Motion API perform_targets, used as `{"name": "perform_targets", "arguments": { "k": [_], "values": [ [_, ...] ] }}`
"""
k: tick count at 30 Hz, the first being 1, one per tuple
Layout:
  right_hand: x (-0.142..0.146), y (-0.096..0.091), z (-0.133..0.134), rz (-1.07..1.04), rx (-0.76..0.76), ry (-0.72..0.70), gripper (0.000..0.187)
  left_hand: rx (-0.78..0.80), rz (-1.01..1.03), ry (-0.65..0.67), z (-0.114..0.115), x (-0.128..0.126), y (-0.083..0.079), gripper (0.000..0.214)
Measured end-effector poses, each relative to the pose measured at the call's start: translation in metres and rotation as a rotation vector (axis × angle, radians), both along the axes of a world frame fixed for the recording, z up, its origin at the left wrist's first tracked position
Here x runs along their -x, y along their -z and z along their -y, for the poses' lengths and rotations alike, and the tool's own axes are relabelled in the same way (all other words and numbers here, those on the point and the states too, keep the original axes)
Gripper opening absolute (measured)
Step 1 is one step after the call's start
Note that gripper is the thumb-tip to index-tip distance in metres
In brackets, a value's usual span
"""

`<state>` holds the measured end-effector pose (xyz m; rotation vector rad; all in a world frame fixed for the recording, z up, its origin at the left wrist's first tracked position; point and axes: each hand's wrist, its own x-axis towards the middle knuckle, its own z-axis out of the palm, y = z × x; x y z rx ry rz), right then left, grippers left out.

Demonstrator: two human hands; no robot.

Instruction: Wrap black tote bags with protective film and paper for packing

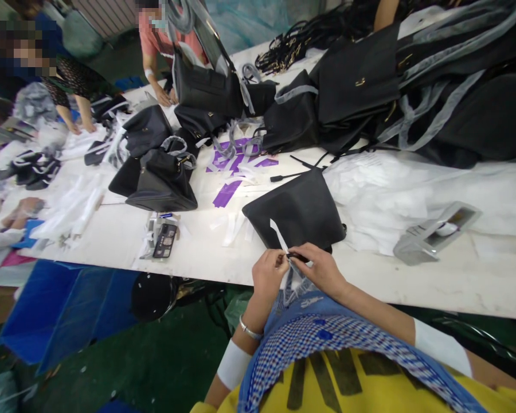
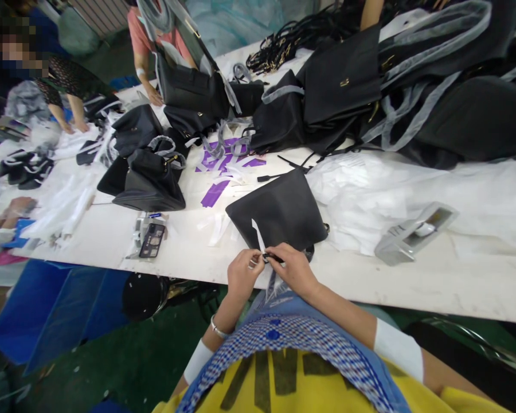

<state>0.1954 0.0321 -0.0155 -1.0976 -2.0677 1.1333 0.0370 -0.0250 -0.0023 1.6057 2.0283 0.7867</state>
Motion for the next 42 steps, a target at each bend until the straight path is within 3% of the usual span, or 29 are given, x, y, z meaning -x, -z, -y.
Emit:
{"name": "perform_targets", "arguments": {
  "k": [9,13,17,24,29,33,35,42],
  "values": [
    [0.002,-0.013,-0.003,-0.081,0.191,0.046,0.023,-0.119,-0.228,-0.064,0.007,-0.018,-0.013,0.008],
    [-0.001,-0.016,-0.009,-0.089,0.179,-0.001,0.019,-0.094,-0.259,-0.091,0.007,-0.026,-0.018,0.006],
    [-0.002,-0.018,-0.018,-0.082,0.114,-0.051,0.017,-0.072,-0.235,-0.126,0.008,-0.037,-0.022,0.006],
    [-0.009,-0.008,-0.031,-0.189,0.198,-0.074,0.016,-0.022,-0.004,-0.188,0.008,-0.049,-0.026,0.011],
    [-0.015,-0.006,-0.034,-0.182,0.175,-0.107,0.015,-0.093,-0.134,-0.137,0.003,-0.032,-0.047,0.024],
    [-0.012,-0.013,-0.035,-0.204,0.105,-0.190,0.018,-0.036,-0.268,0.126,-0.007,-0.009,-0.053,0.027],
    [-0.011,-0.015,-0.035,-0.194,0.070,-0.207,0.020,0.046,-0.240,0.203,-0.010,0.002,-0.048,0.022],
    [0.000,-0.006,-0.020,-0.156,0.140,-0.194,0.036,0.195,0.091,0.169,0.002,0.026,-0.032,0.017]
  ]
}}
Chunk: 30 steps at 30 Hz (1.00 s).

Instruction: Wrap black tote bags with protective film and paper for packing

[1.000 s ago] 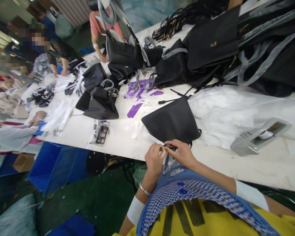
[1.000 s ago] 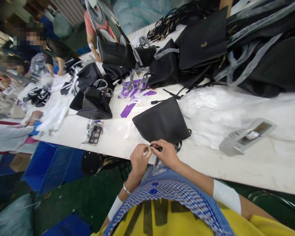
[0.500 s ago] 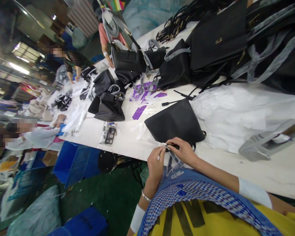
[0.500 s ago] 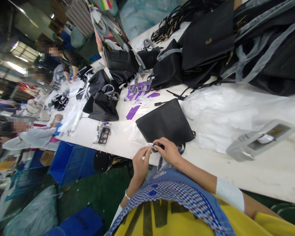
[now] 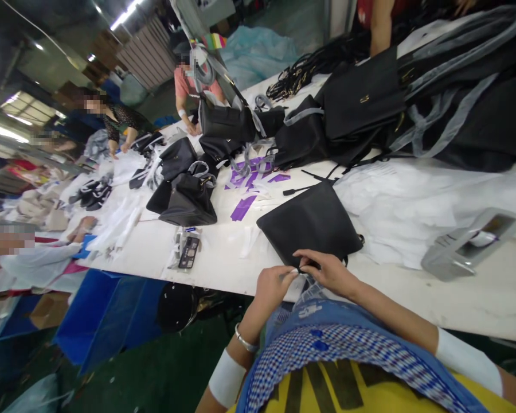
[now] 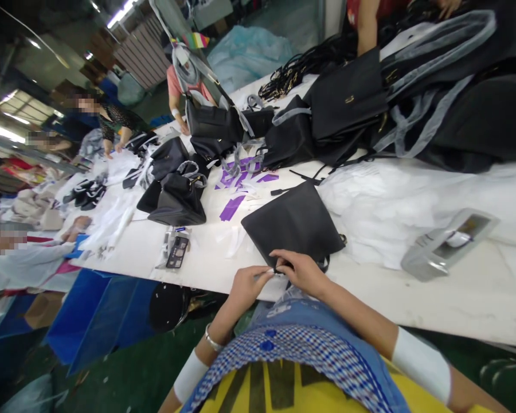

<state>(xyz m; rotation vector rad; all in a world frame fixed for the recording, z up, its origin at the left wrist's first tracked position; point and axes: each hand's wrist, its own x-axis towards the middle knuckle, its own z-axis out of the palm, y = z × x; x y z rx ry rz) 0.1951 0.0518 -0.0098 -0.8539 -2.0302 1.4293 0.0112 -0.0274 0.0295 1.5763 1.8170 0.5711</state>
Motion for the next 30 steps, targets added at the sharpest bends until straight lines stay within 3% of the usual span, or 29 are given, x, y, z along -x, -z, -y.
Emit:
{"name": "perform_targets", "arguments": {
  "k": [5,10,16,21,24,30],
  "values": [
    [0.018,-0.007,0.017,0.048,-0.026,0.046,0.036,-0.003,0.071,0.061,0.006,0.011,0.001,0.018],
    [0.030,-0.013,0.020,0.088,-0.054,0.076,0.029,0.003,0.216,0.007,-0.001,0.026,0.012,0.021],
    [0.027,-0.003,0.017,0.210,-0.254,0.083,0.020,0.103,0.360,0.000,-0.006,0.037,0.025,0.024],
    [0.025,-0.001,0.025,0.126,-0.066,0.109,0.019,0.170,0.338,0.103,-0.008,0.029,0.034,0.024],
    [0.025,-0.001,0.028,0.102,0.007,0.160,0.015,0.210,0.378,0.087,-0.011,0.024,0.040,0.024],
    [0.017,0.006,0.026,0.157,-0.037,0.222,0.023,0.192,0.508,-0.021,-0.018,0.022,0.040,0.037]
  ]
}}
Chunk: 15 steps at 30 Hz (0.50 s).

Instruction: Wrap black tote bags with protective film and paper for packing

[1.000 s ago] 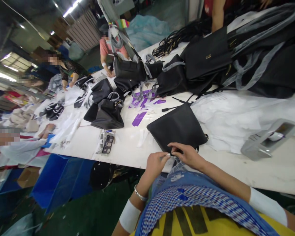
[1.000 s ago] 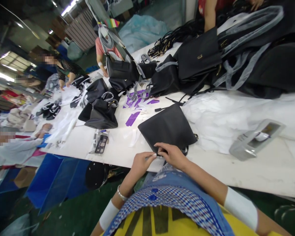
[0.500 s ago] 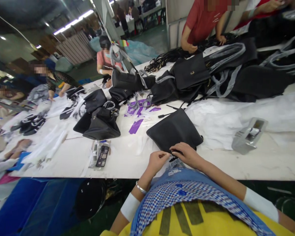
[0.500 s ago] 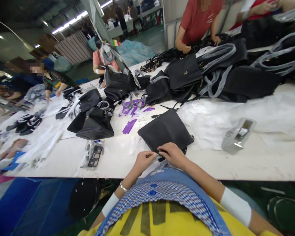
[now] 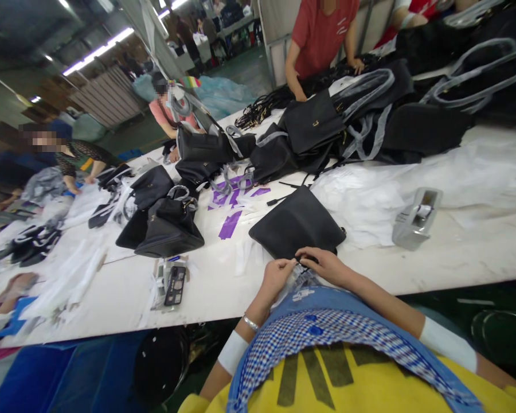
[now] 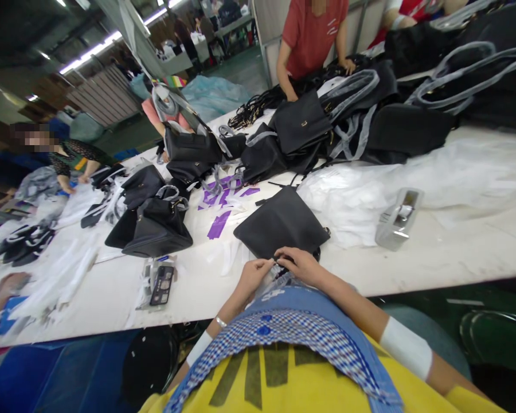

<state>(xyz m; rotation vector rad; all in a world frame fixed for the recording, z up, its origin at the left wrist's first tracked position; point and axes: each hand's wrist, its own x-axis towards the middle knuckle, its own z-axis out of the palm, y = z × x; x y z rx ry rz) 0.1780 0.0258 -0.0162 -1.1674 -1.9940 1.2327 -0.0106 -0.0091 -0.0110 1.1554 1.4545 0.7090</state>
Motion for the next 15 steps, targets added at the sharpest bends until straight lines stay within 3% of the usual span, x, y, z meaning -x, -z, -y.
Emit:
{"name": "perform_targets", "arguments": {
  "k": [3,7,11,15],
  "values": [
    [-0.003,0.003,-0.001,0.019,-0.003,-0.032,0.023,0.048,0.072,0.085,0.002,0.007,-0.008,0.048],
    [-0.004,0.003,-0.004,0.046,-0.023,0.008,0.026,0.155,0.076,0.309,0.013,0.030,-0.014,0.042],
    [-0.003,0.001,-0.005,0.074,-0.064,0.069,0.027,0.195,0.094,0.261,0.021,0.063,-0.015,0.040],
    [0.007,-0.006,-0.002,0.095,-0.095,-0.072,0.027,0.119,0.045,0.205,0.024,0.083,-0.018,0.038]
  ]
}}
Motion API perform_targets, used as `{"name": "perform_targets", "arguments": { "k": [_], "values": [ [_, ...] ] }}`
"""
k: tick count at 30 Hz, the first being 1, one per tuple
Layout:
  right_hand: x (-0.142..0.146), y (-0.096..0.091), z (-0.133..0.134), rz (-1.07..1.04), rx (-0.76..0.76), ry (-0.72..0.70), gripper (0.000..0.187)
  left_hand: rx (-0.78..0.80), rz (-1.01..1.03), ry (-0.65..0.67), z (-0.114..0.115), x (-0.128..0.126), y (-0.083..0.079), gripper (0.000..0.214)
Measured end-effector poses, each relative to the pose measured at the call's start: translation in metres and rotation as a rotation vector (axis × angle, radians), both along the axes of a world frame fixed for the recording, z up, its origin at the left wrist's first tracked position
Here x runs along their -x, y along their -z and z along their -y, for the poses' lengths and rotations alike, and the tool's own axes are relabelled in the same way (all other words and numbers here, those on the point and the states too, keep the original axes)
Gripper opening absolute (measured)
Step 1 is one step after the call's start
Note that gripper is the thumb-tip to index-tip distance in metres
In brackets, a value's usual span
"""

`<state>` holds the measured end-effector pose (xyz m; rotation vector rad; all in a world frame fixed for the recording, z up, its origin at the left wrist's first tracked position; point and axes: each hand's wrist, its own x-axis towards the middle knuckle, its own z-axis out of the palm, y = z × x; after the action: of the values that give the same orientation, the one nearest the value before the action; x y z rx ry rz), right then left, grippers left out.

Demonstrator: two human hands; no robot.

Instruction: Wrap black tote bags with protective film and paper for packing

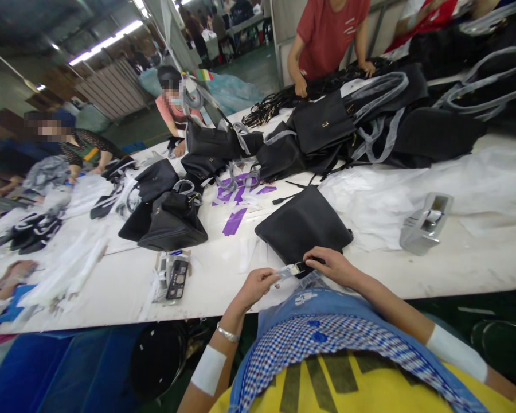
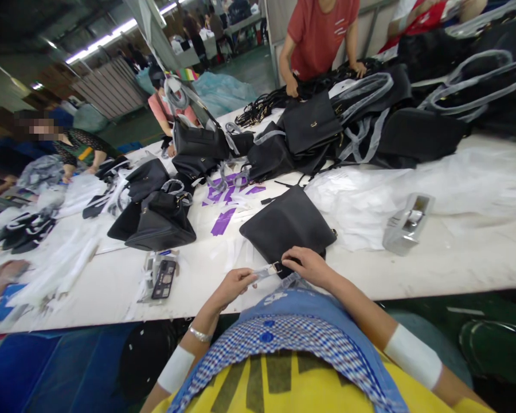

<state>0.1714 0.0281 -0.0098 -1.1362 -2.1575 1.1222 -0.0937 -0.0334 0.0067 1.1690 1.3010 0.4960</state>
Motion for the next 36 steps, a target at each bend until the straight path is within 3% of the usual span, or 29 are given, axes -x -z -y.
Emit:
{"name": "perform_targets", "arguments": {
  "k": [3,6,11,14,16,19,23,30,33,36],
  "values": [
    [0.013,-0.006,0.006,0.007,0.000,-0.107,0.029,0.003,0.050,-0.007,0.004,0.004,0.003,0.039],
    [0.024,-0.009,0.012,-0.008,0.058,-0.087,0.027,0.080,0.166,-0.085,0.010,0.014,0.014,0.039],
    [0.031,-0.008,0.018,0.072,0.068,0.271,0.031,0.093,0.273,-0.535,0.027,0.068,0.041,0.042],
    [0.041,-0.004,0.022,0.035,0.170,0.319,0.033,0.131,0.462,-0.783,0.035,0.095,0.053,0.045],
    [0.051,0.002,0.025,-0.001,0.223,0.298,0.033,0.168,0.600,-0.913,0.034,0.099,0.059,0.038],
    [0.069,0.011,0.030,0.020,0.247,0.257,0.034,0.180,0.726,-1.010,0.021,0.087,0.068,0.027],
    [0.084,0.015,0.034,0.011,0.235,0.238,0.034,0.135,0.871,-1.040,-0.005,0.050,0.075,0.022],
    [0.092,0.015,0.030,-0.029,0.250,0.162,0.033,0.118,0.942,-0.973,-0.030,-0.004,0.068,0.022],
    [0.090,0.016,0.025,0.024,0.325,0.172,0.035,0.109,0.860,-0.975,-0.031,0.001,0.067,0.023],
    [0.086,0.014,0.020,0.052,0.321,0.137,0.032,0.069,0.718,-1.080,-0.029,0.026,0.064,0.034]
  ]
}}
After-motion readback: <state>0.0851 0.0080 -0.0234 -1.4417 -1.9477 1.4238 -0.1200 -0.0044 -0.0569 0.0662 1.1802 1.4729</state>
